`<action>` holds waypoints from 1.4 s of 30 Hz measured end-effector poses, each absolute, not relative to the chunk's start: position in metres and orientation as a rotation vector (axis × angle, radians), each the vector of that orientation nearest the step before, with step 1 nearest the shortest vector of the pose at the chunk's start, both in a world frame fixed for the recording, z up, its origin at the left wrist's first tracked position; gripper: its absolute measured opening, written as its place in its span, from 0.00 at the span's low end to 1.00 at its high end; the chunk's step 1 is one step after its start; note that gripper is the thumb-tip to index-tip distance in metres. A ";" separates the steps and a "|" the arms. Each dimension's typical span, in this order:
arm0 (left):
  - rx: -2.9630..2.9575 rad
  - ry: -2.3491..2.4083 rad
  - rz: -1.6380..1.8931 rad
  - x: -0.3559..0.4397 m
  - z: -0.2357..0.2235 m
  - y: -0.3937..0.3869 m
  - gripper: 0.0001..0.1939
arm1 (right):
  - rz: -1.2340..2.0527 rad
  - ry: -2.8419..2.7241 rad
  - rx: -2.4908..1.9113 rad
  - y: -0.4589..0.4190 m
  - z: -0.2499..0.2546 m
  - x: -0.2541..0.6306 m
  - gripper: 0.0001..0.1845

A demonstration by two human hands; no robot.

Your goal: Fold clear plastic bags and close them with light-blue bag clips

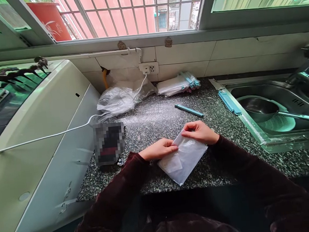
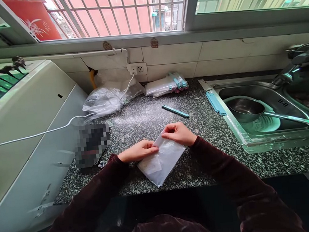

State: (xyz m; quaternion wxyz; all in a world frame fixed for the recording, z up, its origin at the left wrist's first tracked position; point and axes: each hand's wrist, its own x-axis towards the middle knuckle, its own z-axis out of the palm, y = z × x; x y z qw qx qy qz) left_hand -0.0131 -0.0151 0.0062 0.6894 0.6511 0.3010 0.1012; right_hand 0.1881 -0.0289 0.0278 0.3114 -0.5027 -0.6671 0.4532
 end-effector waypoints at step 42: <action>1.037 0.825 0.768 -0.011 -0.010 -0.009 0.23 | 1.047 -1.762 -1.313 -0.021 0.009 0.192 0.18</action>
